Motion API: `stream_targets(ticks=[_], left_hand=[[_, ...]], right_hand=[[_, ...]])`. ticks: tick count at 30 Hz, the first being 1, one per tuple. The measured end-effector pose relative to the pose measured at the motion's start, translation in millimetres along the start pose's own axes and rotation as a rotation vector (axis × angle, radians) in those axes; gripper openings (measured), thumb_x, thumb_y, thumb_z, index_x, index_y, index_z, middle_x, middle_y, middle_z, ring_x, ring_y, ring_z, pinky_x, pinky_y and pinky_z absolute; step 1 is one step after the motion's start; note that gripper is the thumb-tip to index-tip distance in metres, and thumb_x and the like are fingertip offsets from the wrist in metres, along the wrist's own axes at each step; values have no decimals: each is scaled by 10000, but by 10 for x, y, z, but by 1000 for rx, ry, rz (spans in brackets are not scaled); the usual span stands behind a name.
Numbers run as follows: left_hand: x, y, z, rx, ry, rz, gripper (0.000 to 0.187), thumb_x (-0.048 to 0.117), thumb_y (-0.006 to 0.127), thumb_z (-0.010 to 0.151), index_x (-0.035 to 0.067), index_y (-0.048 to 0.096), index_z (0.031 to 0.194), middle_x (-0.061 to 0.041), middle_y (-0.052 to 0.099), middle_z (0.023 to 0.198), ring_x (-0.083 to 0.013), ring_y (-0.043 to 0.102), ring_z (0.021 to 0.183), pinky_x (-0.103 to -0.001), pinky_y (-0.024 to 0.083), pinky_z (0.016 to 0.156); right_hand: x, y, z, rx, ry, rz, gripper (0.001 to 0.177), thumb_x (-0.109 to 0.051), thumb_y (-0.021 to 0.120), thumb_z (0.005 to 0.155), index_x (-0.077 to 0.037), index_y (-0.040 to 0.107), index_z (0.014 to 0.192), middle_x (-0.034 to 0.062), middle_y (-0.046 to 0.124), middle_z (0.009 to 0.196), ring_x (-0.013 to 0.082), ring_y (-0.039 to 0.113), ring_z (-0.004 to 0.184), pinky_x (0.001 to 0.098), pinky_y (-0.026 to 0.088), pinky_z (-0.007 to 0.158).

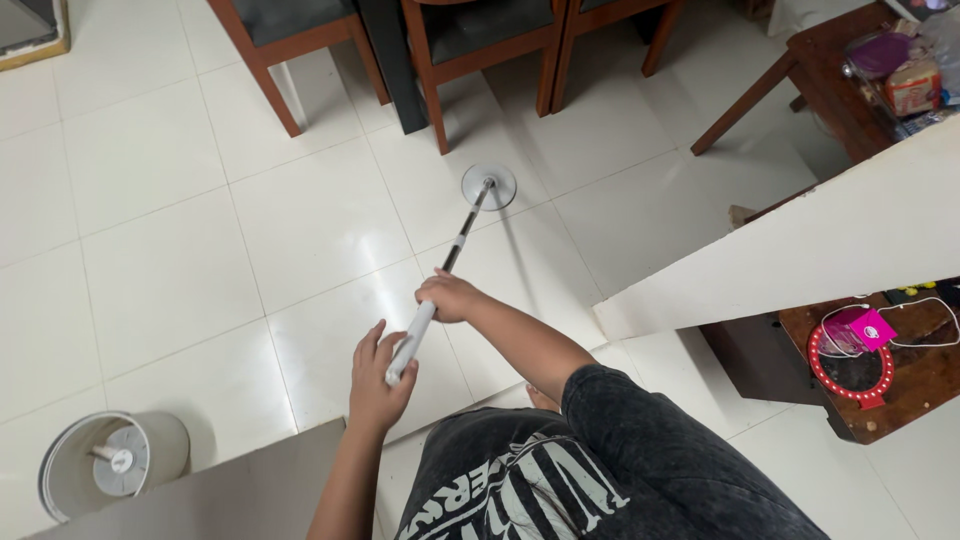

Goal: The person mops a tiled floor using a spin mop, moving it back and forth across the surface near a dining table and chairs. The person repeatedly pushes and pulls the mop to clean different sections of the floor.

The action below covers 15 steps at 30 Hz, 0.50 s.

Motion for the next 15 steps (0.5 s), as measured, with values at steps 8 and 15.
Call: stream_targets(ticks=[8, 15], left_hand=[[211, -132, -381, 15, -14, 386, 329, 408, 794, 756, 96, 690, 758, -75, 677, 664, -287, 657, 676, -429, 527, 595], [110, -225, -694, -314, -278, 586, 489, 535, 700, 859, 78, 669, 688, -90, 668, 631, -294, 648, 639, -427, 524, 597]], right_hand=[[-212, 193, -263, -226, 219, -168, 91, -197, 734, 777, -185, 713, 865, 41, 720, 952, 271, 657, 1029, 415, 549, 896], [-606, 220, -521, -148, 244, -154, 79, -184, 729, 783, -162, 719, 859, 75, 719, 886, 292, 684, 953, 438, 533, 942]])
Point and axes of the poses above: each hand's wrist, its own z-axis towards the middle knuckle, its own y-axis out of the palm, x = y × z, the point moved 6 cm from there along z, towards the middle knuckle
